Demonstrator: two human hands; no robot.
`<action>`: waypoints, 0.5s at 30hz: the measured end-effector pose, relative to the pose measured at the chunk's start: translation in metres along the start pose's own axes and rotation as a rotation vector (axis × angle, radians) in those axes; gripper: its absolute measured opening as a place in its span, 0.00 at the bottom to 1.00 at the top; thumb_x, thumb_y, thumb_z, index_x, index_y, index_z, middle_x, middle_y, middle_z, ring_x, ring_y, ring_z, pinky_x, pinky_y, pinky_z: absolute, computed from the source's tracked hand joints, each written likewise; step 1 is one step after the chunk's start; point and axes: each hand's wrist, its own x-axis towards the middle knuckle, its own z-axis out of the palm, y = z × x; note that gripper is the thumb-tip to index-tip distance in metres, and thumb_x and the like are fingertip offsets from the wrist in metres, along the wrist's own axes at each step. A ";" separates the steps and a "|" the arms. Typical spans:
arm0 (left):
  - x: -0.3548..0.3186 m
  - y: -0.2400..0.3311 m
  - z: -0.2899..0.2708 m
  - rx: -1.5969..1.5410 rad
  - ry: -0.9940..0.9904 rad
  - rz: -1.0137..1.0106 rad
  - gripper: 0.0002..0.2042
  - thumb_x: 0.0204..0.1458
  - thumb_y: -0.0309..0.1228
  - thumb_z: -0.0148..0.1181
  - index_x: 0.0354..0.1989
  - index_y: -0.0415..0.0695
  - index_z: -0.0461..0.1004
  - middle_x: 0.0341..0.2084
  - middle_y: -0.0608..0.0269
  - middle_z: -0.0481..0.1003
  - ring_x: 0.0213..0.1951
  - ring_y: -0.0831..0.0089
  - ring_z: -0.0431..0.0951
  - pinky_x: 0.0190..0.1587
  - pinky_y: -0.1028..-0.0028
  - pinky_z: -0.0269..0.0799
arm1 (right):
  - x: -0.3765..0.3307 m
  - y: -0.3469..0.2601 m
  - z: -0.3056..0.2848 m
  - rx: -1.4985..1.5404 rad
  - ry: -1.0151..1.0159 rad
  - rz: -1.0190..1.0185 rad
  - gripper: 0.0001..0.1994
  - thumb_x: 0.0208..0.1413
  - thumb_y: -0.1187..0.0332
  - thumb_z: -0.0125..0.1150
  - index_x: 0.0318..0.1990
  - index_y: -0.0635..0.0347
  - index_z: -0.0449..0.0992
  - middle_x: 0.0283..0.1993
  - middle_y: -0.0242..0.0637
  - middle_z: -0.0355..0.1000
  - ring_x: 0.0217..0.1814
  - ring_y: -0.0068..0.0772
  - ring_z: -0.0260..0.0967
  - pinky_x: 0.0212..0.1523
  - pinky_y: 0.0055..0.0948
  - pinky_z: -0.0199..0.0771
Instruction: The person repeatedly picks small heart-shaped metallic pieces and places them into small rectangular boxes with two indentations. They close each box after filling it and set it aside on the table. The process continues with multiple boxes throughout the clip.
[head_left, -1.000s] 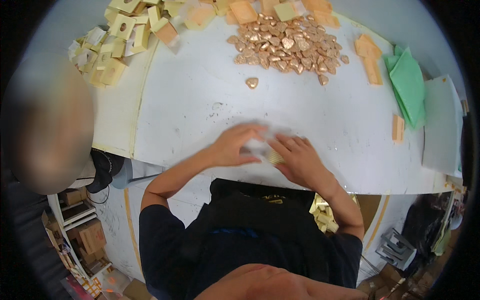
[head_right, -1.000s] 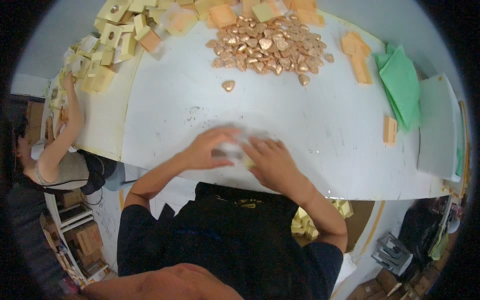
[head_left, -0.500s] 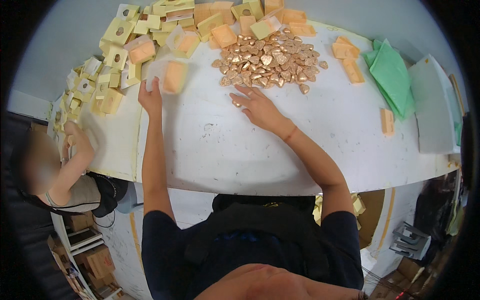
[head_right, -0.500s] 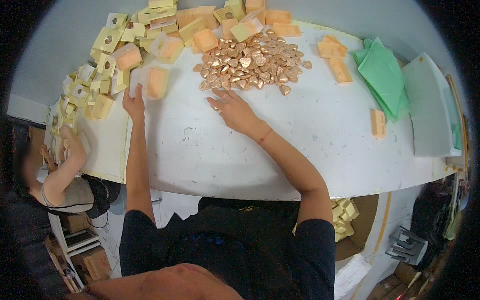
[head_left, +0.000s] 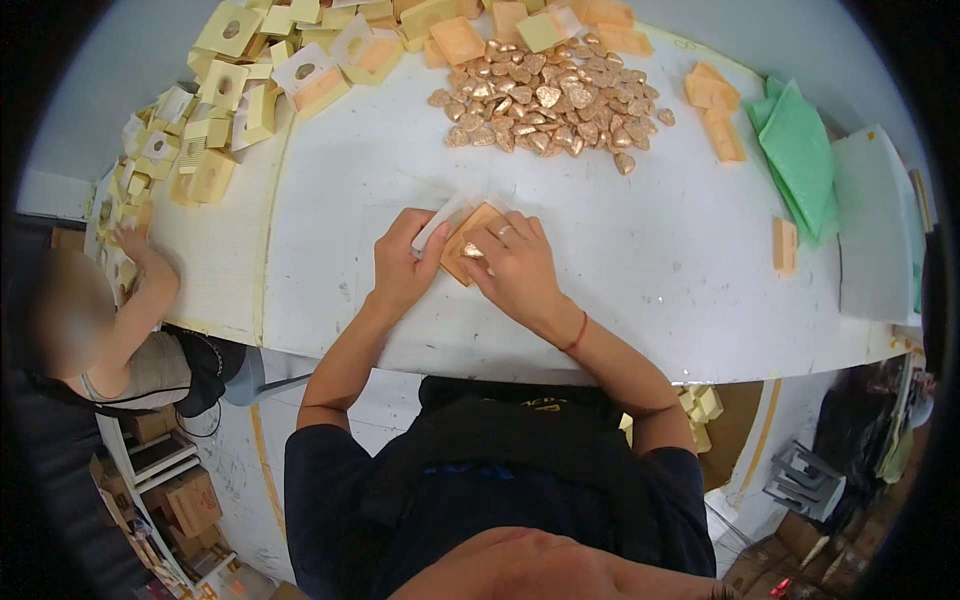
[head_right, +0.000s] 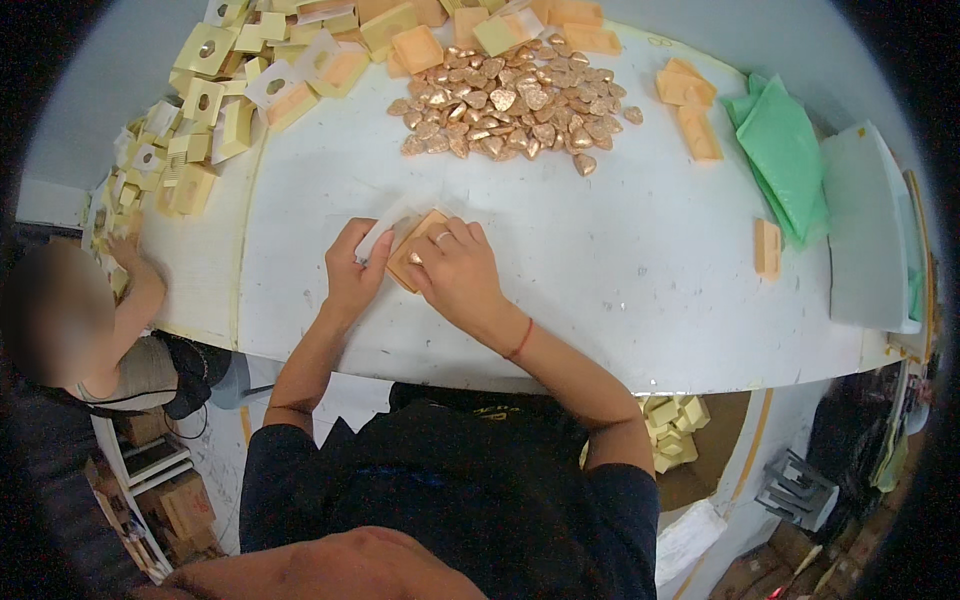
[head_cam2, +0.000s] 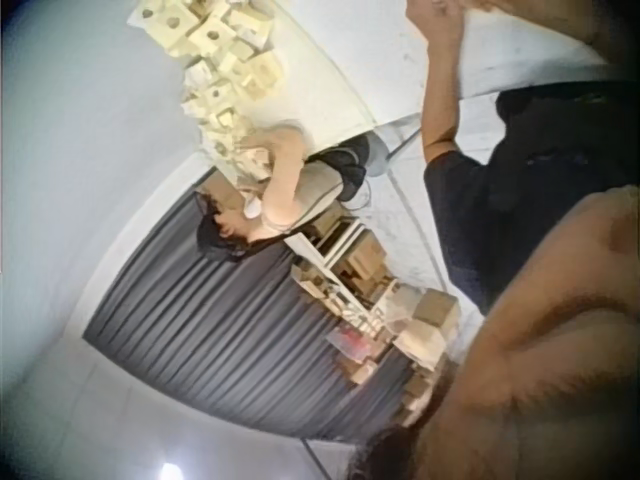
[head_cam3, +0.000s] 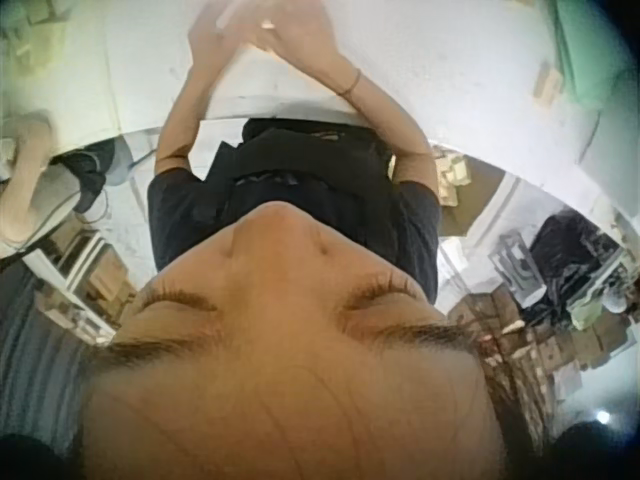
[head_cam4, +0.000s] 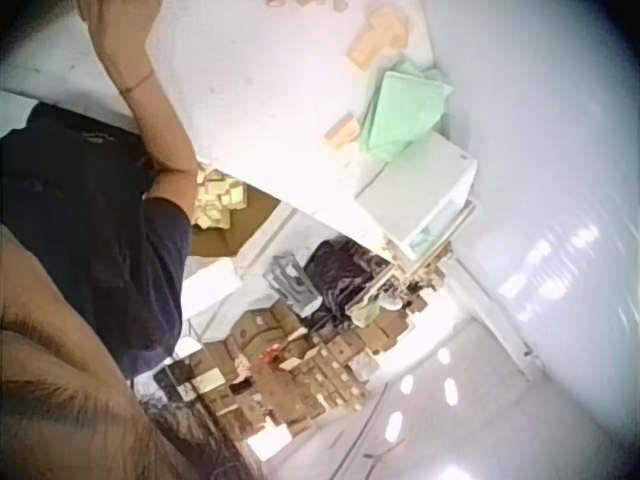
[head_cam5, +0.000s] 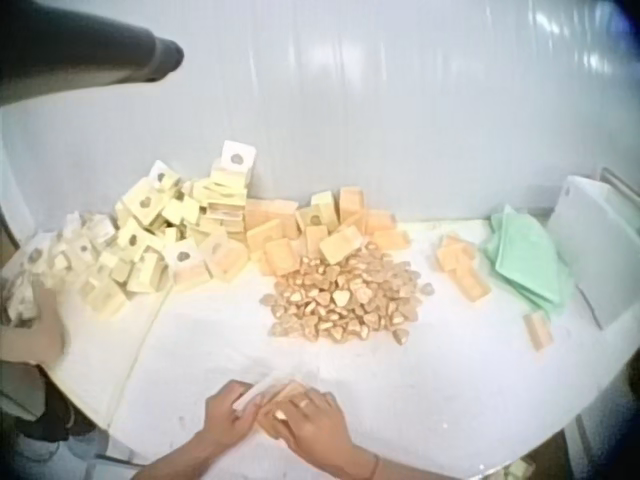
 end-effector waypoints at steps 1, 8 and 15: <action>-0.002 -0.001 0.001 -0.002 -0.006 0.001 0.07 0.60 0.28 0.60 0.42 0.38 0.77 0.33 0.59 0.78 0.35 0.71 0.78 0.40 0.74 0.72 | -0.001 0.001 0.008 -0.067 -0.035 -0.016 0.14 0.44 0.67 0.74 0.39 0.54 0.79 0.36 0.32 0.72 0.42 0.36 0.68 0.41 0.36 0.63; -0.009 -0.006 0.003 -0.039 -0.046 0.021 0.10 0.64 0.32 0.53 0.45 0.39 0.76 0.35 0.55 0.78 0.34 0.64 0.79 0.39 0.70 0.74 | -0.020 0.007 0.010 -0.030 -0.001 -0.053 0.15 0.42 0.66 0.75 0.40 0.52 0.81 0.39 0.29 0.73 0.45 0.34 0.68 0.42 0.35 0.60; -0.012 -0.013 0.004 -0.056 -0.081 -0.009 0.10 0.64 0.30 0.51 0.45 0.38 0.76 0.35 0.53 0.78 0.34 0.63 0.79 0.39 0.70 0.73 | -0.022 -0.001 0.015 0.062 0.045 -0.006 0.11 0.44 0.69 0.74 0.37 0.49 0.83 0.41 0.29 0.76 0.46 0.35 0.68 0.43 0.36 0.62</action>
